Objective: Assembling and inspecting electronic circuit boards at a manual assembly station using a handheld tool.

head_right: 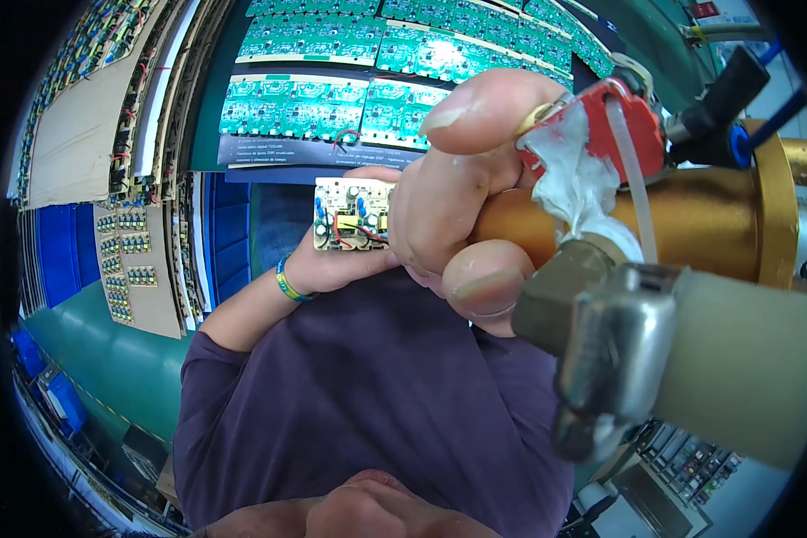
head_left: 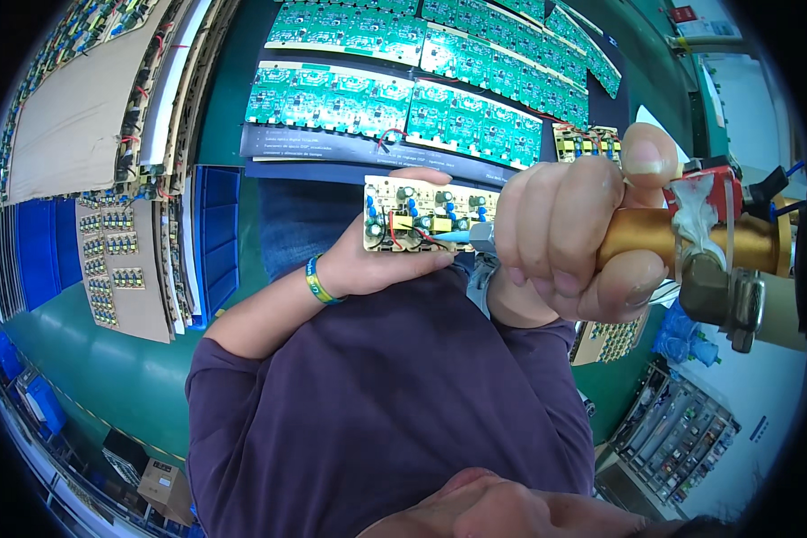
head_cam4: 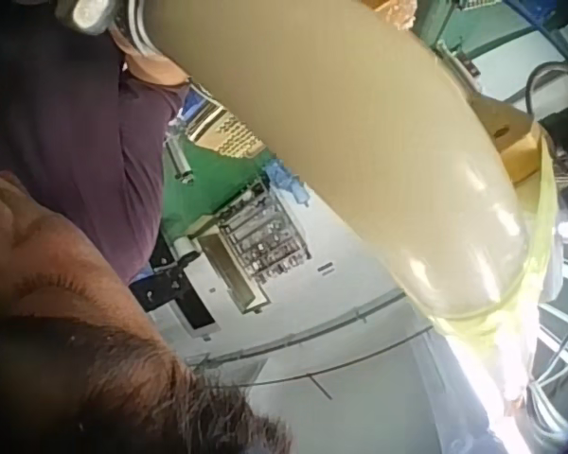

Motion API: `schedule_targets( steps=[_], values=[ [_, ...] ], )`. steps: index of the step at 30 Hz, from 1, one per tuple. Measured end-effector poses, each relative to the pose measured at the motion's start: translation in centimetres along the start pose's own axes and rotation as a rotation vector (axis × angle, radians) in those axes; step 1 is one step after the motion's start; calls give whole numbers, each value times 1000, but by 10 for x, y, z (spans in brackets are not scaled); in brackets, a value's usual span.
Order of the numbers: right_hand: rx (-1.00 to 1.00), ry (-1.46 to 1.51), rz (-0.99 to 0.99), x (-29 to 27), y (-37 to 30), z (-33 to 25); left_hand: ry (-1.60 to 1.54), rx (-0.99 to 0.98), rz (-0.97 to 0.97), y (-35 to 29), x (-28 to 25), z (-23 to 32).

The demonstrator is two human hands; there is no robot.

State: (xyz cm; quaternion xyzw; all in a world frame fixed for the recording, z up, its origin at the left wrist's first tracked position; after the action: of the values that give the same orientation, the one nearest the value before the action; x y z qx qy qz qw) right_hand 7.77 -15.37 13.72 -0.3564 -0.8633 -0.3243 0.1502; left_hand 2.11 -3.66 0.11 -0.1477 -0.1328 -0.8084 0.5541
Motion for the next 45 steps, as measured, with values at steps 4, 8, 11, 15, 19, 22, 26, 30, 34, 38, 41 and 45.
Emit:
schedule_targets(
  steps=[4, 8, 11, 15, 19, 22, 26, 30, 34, 38, 41, 45],
  values=[
    [-2, 5, -19, -3, 0, 0, -40, -27, -2, -1, 0, -1],
    [-6, 14, -18, -2, 1, 0, -35, -34, -1, -1, -1, 0],
    [-18, 6, -10, -1, -2, 0, 12, -7, -3, 0, 0, 1],
    [-25, 22, -29, -1, 4, 1, 34, 5, 5, 0, 0, 0],
    [-12, 30, -17, 2, 7, 0, 77, 34, -18, -2, 3, -4],
    [-16, 48, 3, 4, 12, 1, 90, 27, -35, -3, 4, -5],
    [-4, -3, 20, 7, 13, 5, 111, 20, -92, -3, 4, -2],
    [36, -59, 42, 6, 11, 4, 154, 47, -103, -3, 5, 4],
    [-14, -2, 2, 4, 12, 7, 138, 31, -114, -3, 5, 1],
    [-63, 107, -35, 2, 12, 13, 79, 26, -107, -3, 5, -1],
    [-65, 100, -95, 1, 12, 13, 53, 12, -104, -4, 5, -3],
    [-42, 48, -38, 5, 12, 10, 61, 0, -100, -5, 5, -7]
  ],
)
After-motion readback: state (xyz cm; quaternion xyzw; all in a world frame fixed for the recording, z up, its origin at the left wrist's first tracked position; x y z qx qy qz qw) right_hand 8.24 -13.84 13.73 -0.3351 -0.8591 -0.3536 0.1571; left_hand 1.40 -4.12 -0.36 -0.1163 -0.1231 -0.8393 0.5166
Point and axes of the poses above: each hand's wrist, its own y-axis towards the middle knuckle, its own x-axis out of the palm, z = x × y, the point moved 3 cm from there along y, towards the middle knuckle, and after that the axes turned 10 degrees about y, right-handed, at the moved point
